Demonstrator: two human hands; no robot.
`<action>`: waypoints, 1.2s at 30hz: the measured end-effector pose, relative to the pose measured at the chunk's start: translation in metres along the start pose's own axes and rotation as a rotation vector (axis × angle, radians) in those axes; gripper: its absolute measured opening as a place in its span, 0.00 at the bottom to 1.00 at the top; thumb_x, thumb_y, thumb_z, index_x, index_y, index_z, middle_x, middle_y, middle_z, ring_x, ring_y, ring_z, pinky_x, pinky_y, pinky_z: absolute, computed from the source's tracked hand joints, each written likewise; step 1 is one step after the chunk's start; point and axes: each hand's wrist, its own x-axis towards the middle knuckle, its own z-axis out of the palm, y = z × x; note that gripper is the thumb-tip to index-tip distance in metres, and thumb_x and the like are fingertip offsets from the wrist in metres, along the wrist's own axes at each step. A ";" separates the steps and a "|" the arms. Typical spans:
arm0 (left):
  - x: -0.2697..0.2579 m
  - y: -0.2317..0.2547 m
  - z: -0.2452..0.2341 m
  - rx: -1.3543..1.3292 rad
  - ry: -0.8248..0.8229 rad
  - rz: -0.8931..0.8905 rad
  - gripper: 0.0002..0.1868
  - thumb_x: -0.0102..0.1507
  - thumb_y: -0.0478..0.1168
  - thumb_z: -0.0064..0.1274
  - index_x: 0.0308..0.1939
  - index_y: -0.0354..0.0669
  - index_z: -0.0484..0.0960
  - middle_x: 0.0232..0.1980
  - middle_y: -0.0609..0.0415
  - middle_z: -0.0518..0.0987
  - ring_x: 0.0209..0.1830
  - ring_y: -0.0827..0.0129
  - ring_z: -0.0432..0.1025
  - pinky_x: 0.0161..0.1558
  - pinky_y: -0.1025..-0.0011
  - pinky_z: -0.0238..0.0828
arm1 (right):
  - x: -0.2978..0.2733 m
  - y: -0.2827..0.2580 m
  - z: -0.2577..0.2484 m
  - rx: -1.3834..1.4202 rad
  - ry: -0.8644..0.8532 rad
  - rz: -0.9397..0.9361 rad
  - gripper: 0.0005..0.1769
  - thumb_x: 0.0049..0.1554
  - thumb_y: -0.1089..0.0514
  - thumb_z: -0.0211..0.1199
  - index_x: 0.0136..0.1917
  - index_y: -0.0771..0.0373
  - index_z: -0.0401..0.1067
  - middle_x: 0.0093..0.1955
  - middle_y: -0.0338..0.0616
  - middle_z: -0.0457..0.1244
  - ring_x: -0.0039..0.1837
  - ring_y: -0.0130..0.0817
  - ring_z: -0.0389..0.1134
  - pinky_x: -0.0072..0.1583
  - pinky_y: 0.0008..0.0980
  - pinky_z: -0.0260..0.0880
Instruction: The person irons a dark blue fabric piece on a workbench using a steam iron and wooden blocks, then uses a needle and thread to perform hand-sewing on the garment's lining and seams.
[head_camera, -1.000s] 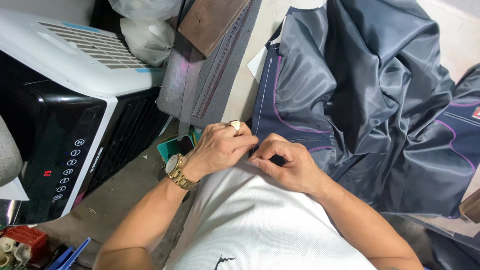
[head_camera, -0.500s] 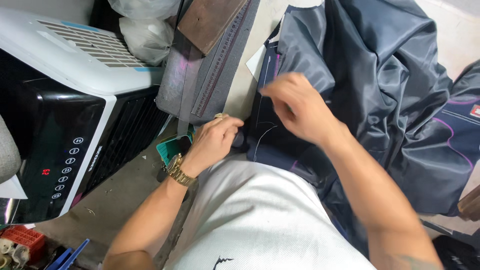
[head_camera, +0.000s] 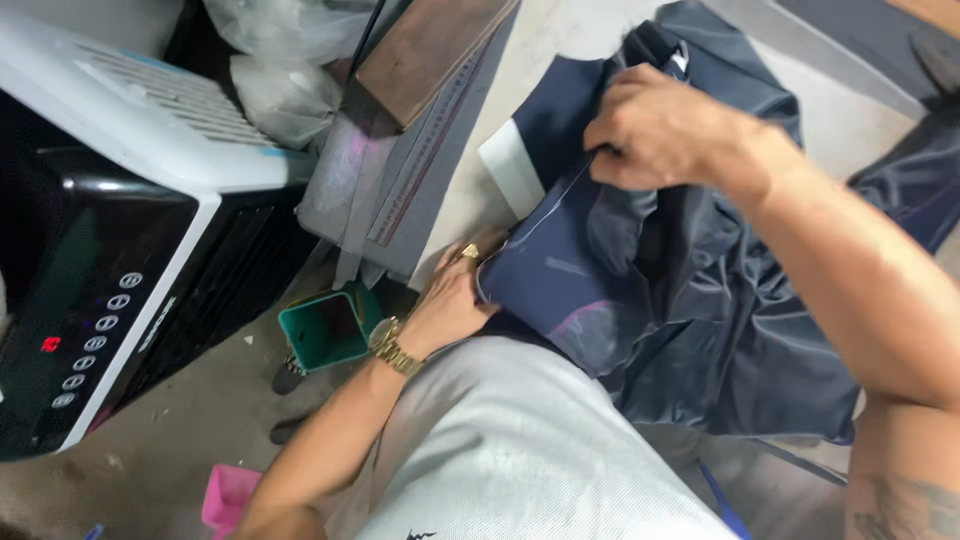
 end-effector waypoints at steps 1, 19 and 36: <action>0.007 0.001 0.004 -0.123 0.005 -0.158 0.31 0.60 0.49 0.61 0.57 0.30 0.70 0.60 0.39 0.71 0.63 0.47 0.64 0.64 0.54 0.58 | -0.009 0.011 -0.007 -0.006 -0.018 0.047 0.14 0.53 0.47 0.58 0.40 0.57 0.78 0.37 0.47 0.69 0.51 0.47 0.68 0.69 0.48 0.58; 0.003 0.006 -0.059 0.033 0.565 0.059 0.18 0.63 0.35 0.58 0.23 0.41 0.66 0.33 0.53 0.77 0.41 0.58 0.73 0.61 0.55 0.67 | -0.039 0.077 -0.033 -0.644 -0.098 0.329 0.41 0.71 0.18 0.42 0.36 0.49 0.71 0.28 0.30 0.64 0.38 0.33 0.72 0.37 0.31 0.66; 0.075 -0.032 -0.059 0.186 0.252 -0.236 0.24 0.68 0.56 0.51 0.62 0.47 0.79 0.46 0.47 0.81 0.50 0.50 0.77 0.53 0.50 0.68 | 0.025 -0.099 0.147 0.072 0.707 0.292 0.21 0.56 0.47 0.72 0.55 0.64 0.75 0.69 0.58 0.64 0.70 0.53 0.64 0.71 0.60 0.56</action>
